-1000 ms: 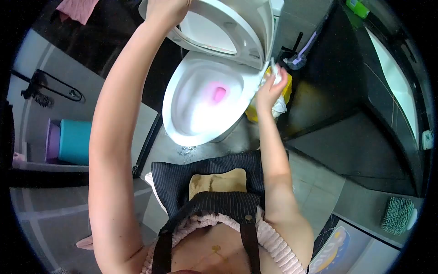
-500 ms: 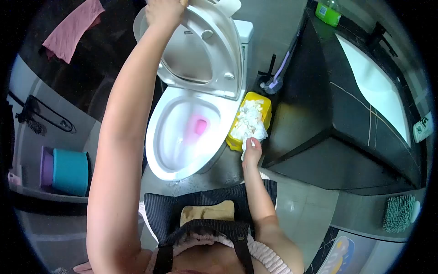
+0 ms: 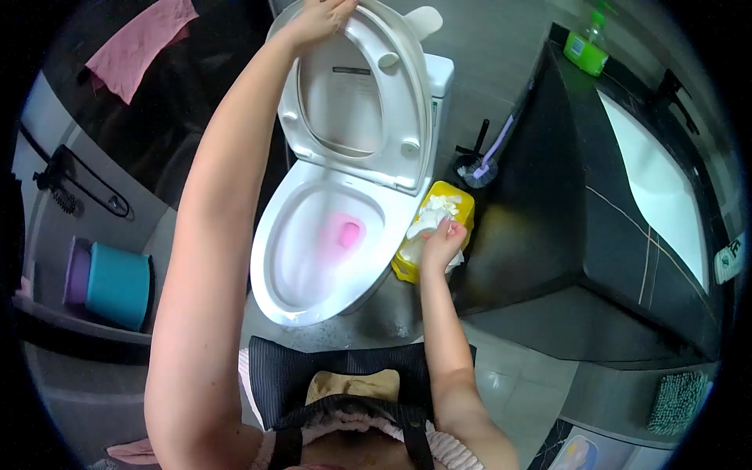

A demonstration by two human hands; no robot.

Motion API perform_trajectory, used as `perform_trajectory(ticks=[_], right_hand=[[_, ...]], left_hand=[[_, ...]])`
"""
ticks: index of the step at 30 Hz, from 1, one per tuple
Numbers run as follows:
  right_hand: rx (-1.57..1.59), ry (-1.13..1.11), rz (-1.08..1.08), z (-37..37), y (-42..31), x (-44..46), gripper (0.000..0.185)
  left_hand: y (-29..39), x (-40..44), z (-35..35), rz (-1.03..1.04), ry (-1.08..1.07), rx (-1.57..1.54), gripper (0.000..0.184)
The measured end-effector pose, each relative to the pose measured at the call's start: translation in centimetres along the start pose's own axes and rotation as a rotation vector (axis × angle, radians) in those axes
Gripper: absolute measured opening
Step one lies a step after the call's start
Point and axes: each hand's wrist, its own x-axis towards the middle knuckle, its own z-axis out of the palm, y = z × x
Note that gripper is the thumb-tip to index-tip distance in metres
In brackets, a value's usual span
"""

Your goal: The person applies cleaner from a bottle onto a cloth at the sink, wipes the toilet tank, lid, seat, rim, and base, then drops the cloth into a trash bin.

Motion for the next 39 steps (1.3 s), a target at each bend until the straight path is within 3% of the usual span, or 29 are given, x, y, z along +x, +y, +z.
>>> perform_trajectory(ticks=[2, 4, 6, 8, 10, 11, 13, 14, 16, 18, 20, 24, 26, 28, 29, 30, 32, 33, 38, 39], right_hand=[[0.153, 0.013, -0.135, 2.0, -2.1, 0.1, 0.022], [0.182, 0.004, -0.230, 4.8, -4.3, 0.6, 0.021], [0.103, -0.040, -0.545, 8.6, -7.5, 1.4, 0.015], [-0.140, -0.012, -0.799, 12.7, -11.6, 2.9, 0.010], [-0.206, -0.086, -1.188, 17.1, -15.6, 5.1, 0.011], [-0.203, -0.096, -1.194, 18.5, -15.7, 5.9, 0.011], [-0.624, -0.202, -1.499, 20.0, -15.0, 7.0, 0.017], [-0.624, -0.201, -1.503, 19.5, -14.1, 7.2, 0.017], [-0.750, -0.163, -1.560, 17.6, -11.0, 6.9, 0.017], [-0.800, -0.175, -1.568, 16.7, -8.5, 5.7, 0.016], [-0.867, -0.190, -1.558, 16.2, -7.0, 4.9, 0.015], [-0.931, -0.173, -1.467, 16.8, -4.4, 3.8, 0.013], [-1.000, -0.222, -1.428, 16.9, -2.6, 3.2, 0.011], [-0.930, -0.139, -1.203, 18.2, -0.9, 1.8, 0.008], [-0.991, -0.126, -1.183, 18.6, 1.1, 1.6, 0.006], [-0.989, -0.104, -1.189, 19.4, 2.0, 0.9, 0.006], [-0.804, -0.095, -0.976, 21.2, 3.0, -0.8, 0.008], [-0.794, -0.085, -0.984, 22.3, 2.9, -1.4, 0.008], [-0.616, -0.319, -0.590, 27.9, 4.5, -3.6, 0.018], [-0.526, -0.353, -0.609, 28.9, 4.3, -3.6, 0.021]], left_hand=[[-2.9, -1.6, 0.2, 0.447, 0.121, 0.125, 0.057], [0.1, -7.9, -4.2, 0.183, 0.235, -0.101, 0.060], [0.8, -14.3, -6.3, 0.199, 0.441, -0.195, 0.044], [-0.1, -21.6, -9.3, 0.076, 0.181, -0.184, 0.047], [-1.0, -29.4, -11.1, -0.093, 0.116, -0.202, 0.044], [-2.5, -33.6, -11.2, -0.141, 0.125, -0.163, 0.044], [-4.7, -42.4, -11.6, -0.373, 0.147, -0.161, 0.045], [-7.2, -47.8, -11.1, -0.422, 0.147, -0.064, 0.045], [-9.2, -58.0, -10.5, -0.720, 0.219, -0.149, 0.044], [-8.8, -66.7, -10.4, -0.924, 0.320, -0.147, 0.044], [-8.9, -75.8, -9.8, -1.029, 0.253, 0.057, 0.045], [-6.0, -85.3, -8.9, -1.203, 0.295, 0.010, 0.046], [-4.8, -87.5, -9.1, -1.248, 0.292, 0.018, 0.047], [-4.1, -88.6, -9.3, -1.285, 0.322, -0.003, 0.044], [-4.3, -89.1, -9.8, -1.282, 0.277, 0.064, 0.044], [-4.7, -89.8, -9.5, -1.278, 0.364, -0.015, 0.044], [-5.4, -90.4, -10.0, -1.277, 0.343, 0.018, 0.044], [-5.4, -90.1, -10.2, -1.299, 0.343, 0.039, 0.043], [-4.5, -90.5, -10.4, -1.302, 0.415, -0.033, 0.043], [-4.2, -91.0, -10.4, -1.294, 0.397, -0.003, 0.044]])
